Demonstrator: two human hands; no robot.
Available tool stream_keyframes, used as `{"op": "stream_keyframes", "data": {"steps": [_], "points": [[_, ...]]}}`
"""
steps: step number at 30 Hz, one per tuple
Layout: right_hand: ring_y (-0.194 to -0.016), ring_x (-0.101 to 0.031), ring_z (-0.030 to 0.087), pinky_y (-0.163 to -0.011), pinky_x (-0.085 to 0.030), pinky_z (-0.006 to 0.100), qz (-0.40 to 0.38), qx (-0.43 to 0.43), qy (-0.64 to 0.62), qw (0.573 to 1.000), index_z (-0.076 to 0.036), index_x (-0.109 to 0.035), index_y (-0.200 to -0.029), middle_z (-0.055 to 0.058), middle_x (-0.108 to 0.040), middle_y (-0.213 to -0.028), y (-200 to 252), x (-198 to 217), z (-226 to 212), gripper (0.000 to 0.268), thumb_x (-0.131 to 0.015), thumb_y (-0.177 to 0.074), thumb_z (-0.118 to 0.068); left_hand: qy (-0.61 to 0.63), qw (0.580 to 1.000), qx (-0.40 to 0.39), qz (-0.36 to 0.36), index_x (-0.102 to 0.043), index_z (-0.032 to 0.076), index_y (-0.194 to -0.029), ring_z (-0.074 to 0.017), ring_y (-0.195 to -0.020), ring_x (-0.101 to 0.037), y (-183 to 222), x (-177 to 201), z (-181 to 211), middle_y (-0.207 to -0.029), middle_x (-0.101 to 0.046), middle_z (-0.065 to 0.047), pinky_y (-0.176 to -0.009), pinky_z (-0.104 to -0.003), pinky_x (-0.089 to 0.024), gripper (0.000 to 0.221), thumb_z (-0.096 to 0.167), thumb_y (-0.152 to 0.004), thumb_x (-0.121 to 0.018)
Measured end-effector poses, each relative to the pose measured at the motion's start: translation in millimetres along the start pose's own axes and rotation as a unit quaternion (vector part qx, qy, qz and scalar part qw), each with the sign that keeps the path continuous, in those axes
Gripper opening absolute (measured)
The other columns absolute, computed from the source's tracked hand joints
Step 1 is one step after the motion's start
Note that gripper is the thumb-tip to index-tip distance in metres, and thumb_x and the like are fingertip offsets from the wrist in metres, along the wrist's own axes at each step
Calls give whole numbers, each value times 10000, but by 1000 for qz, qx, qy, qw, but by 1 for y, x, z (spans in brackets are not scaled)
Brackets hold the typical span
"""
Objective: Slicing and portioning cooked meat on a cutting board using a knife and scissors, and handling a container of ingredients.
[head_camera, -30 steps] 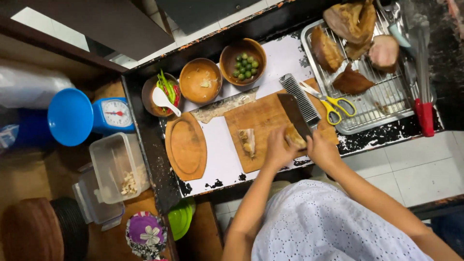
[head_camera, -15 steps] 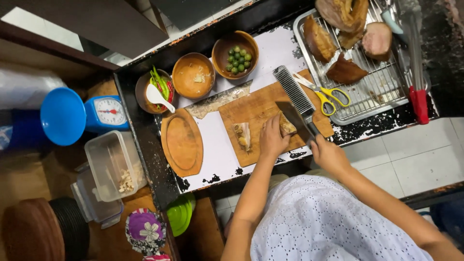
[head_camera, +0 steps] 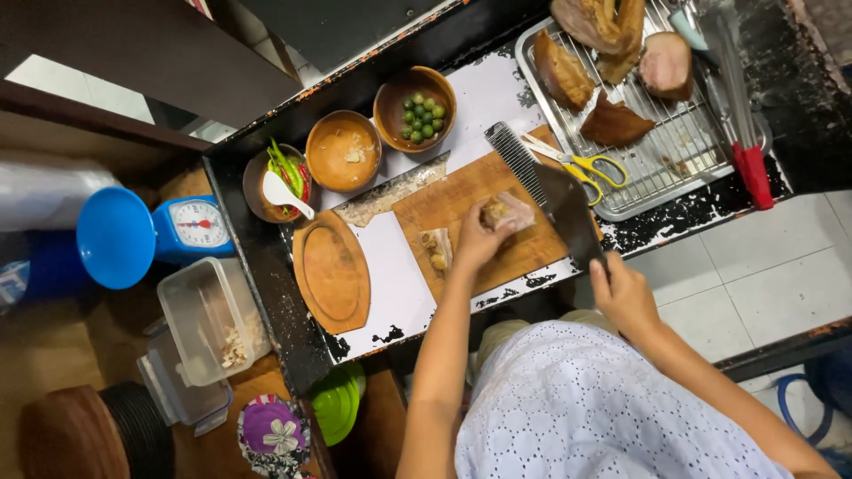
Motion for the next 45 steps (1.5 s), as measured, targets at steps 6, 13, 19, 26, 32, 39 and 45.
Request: {"op": "stream_keyframes", "data": {"steps": [6,13,19,26,32,39,45], "points": [[-855,-709,469,-732,-546,550,-25,51,-106,993,-64,-651,-1035,272,-692,-741,-53,-18,-40,263,-555,-1063,-307,318,948,24,-15,-412,142,-1528,-450,-1330,-485,17,2,-30,-1458,-398,-281,-977,-504,-541,850,7,-801,-831],[-960,-685,528,-853,-519,615,-101,76,-35,991,-66,-631,-1038,332,-722,-907,-93,-75,-46,403,-435,-1067,-417,537,841,49,-36,-502,289,-1376,-303,-1060,-621,37,5,-40,-1183,-564,-155,-827,-401,-552,710,2,-740,-637],[-844,-694,468,-724,-563,554,126,166,99,973,-44,-693,-1004,241,-674,-846,-98,-1,-60,225,-618,-1008,-256,564,822,65,43,-550,256,-1282,-319,-1149,-617,22,2,-59,-1305,-564,-132,-888,-503,-549,427,264,-871,-664],[-927,-687,372,-785,-548,484,175,201,298,917,-46,-679,-1240,150,-669,-1016,-172,-11,2,436,-750,-860,-247,291,947,17,136,-518,190,-1426,-327,-1223,-562,63,19,10,-1372,-474,-201,-974,-397,-543,751,176,-767,-878],[-802,-702,289,-763,-456,458,220,192,335,896,-117,-717,-1034,68,-661,-881,-168,1,-3,265,-725,-804,-248,344,922,14,175,-485,129,-1415,-268,-1308,-461,66,25,17,-1352,-410,-198,-1043,-290,-457,785,30,-727,-850],[-817,-703,332,-701,-555,415,-137,68,-230,961,55,-659,-1198,232,-698,-939,-45,3,-54,420,-769,-812,-69,305,923,-6,235,-474,148,-1411,-246,-1163,-551,72,38,15,-1305,-493,-186,-948,-334,-534,775,63,-728,-830],[-715,-645,143,-661,-553,297,-209,0,-340,917,40,-688,-1164,103,-648,-887,-29,-52,-34,348,-770,-843,-66,403,887,-64,216,-458,150,-1415,-223,-1154,-529,82,36,31,-1331,-482,-157,-959,-314,-521,750,16,-767,-811]]}}
Point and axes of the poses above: each hand's wrist, its own y-axis away from the middle knuckle, its own x-axis out of the back of the hand, z = x × y, the point moved 7 cm from there along -y, towards the middle knuckle
